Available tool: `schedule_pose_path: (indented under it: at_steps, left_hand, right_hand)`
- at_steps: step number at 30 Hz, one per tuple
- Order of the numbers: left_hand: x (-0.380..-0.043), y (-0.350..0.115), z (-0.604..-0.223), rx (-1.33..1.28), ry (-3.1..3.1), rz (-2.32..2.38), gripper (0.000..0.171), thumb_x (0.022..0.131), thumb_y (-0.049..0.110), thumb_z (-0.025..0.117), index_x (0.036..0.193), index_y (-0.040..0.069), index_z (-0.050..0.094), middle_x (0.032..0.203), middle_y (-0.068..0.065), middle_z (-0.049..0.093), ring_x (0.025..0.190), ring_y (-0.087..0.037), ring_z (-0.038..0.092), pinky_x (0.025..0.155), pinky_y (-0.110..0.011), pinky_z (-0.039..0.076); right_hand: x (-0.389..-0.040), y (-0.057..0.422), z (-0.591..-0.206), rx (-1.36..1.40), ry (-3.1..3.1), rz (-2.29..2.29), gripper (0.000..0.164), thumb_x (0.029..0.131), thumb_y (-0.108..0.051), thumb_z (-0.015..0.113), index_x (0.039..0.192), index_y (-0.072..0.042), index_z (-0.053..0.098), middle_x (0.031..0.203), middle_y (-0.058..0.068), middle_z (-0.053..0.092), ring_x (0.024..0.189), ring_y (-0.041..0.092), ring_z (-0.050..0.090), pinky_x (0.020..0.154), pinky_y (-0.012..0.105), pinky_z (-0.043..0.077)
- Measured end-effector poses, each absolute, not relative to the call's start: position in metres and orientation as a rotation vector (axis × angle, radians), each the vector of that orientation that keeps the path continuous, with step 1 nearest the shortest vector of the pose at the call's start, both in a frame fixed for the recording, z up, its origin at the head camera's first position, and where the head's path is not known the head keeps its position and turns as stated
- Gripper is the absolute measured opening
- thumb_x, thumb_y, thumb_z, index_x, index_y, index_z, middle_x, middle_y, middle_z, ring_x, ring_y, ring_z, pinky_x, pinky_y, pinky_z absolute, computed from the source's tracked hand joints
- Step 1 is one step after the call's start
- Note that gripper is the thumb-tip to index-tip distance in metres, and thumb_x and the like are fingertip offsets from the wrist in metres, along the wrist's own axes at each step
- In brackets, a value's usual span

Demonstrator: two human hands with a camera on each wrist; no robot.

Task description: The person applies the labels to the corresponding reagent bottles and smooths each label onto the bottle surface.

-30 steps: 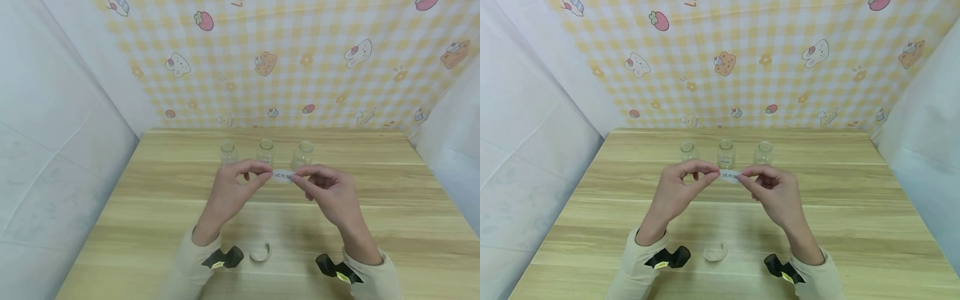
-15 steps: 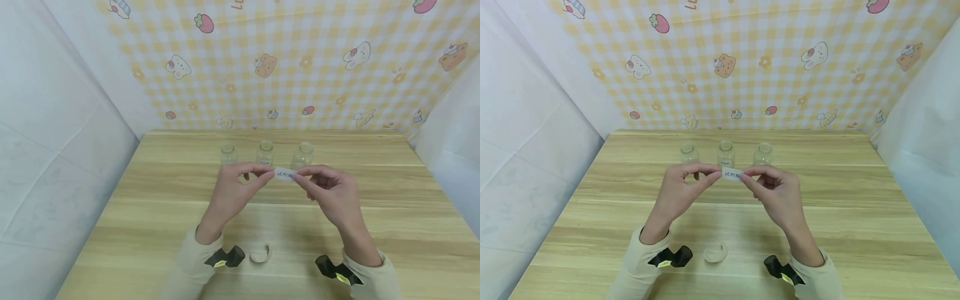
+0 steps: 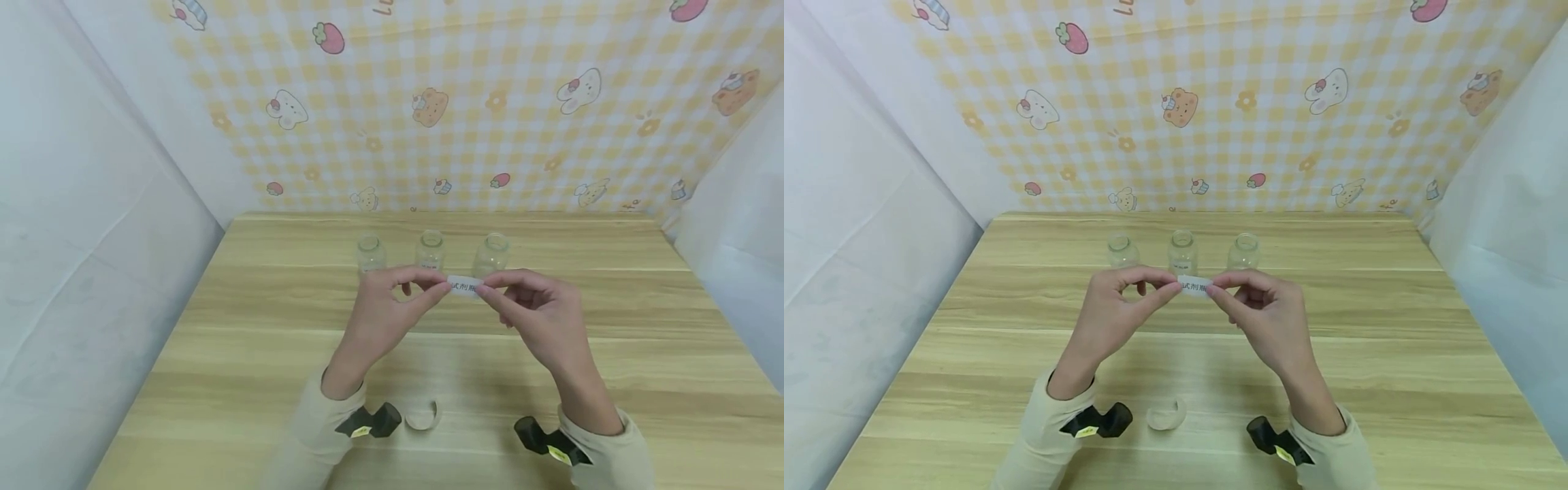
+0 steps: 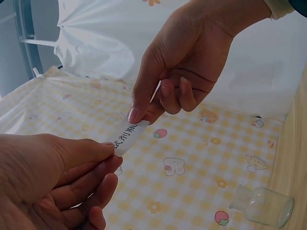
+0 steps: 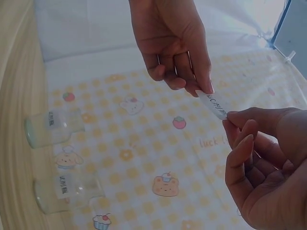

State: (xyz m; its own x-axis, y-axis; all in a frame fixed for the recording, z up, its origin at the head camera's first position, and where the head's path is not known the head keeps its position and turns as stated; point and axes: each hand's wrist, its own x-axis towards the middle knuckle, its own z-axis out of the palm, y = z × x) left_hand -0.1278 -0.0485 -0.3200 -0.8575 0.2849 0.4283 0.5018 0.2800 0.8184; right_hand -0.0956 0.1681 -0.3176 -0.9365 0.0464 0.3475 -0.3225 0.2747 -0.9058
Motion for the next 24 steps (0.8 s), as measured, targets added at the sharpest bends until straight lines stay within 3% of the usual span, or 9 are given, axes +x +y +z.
schedule_pose_path:
  at_steps: [7, 14, 19, 24]
  left_hand:
    - [-0.141, -0.031, -0.327, -0.750, -2.241, -1.673, 0.009, 0.093, 0.017, 0.079, 0.098, 0.009, 0.080, 0.083, 0.006, 0.075, 0.074, -0.006, 0.061, 0.073, -0.043, 0.050]
    - [-0.161, -0.009, -0.335, -0.790, -2.142, -1.677, 0.009, 0.094, 0.017, 0.079, 0.097, 0.009, 0.080, 0.083, 0.004, 0.074, 0.077, -0.007, 0.061, 0.071, -0.028, 0.045]
    - [-0.173, 0.007, -0.340, -0.818, -2.092, -1.639, 0.010, 0.094, 0.016, 0.079, 0.098, 0.007, 0.080, 0.085, 0.001, 0.075, 0.079, -0.007, 0.062, 0.070, -0.034, 0.048]
    - [-0.185, 0.024, -0.347, -0.798, -2.067, -1.643, 0.011, 0.093, 0.017, 0.079, 0.098, 0.007, 0.081, 0.089, -0.001, 0.078, 0.079, -0.007, 0.064, 0.069, -0.033, 0.047]
  right_hand:
    - [-0.104, 0.177, -0.317, 0.225, -2.229, 1.668, 0.005, 0.090, -0.002, 0.079, 0.096, -0.002, 0.078, 0.061, 0.004, 0.058, 0.051, 0.016, 0.050, 0.046, 0.023, 0.041]
    - [-0.115, 0.187, -0.320, 0.133, -2.163, 1.607, 0.007, 0.091, -0.003, 0.079, 0.097, 0.001, 0.079, 0.059, 0.002, 0.059, 0.048, 0.014, 0.050, 0.043, 0.021, 0.038]
    - [-0.123, 0.193, -0.324, 0.123, -2.073, 1.601, 0.007, 0.090, 0.001, 0.078, 0.095, 0.005, 0.077, 0.056, 0.001, 0.060, 0.044, 0.013, 0.047, 0.039, 0.021, 0.032]
    - [-0.132, 0.202, -0.330, 0.060, -2.040, 1.580, 0.008, 0.090, -0.001, 0.078, 0.095, 0.005, 0.077, 0.054, -0.003, 0.058, 0.041, 0.009, 0.044, 0.037, 0.020, 0.029]
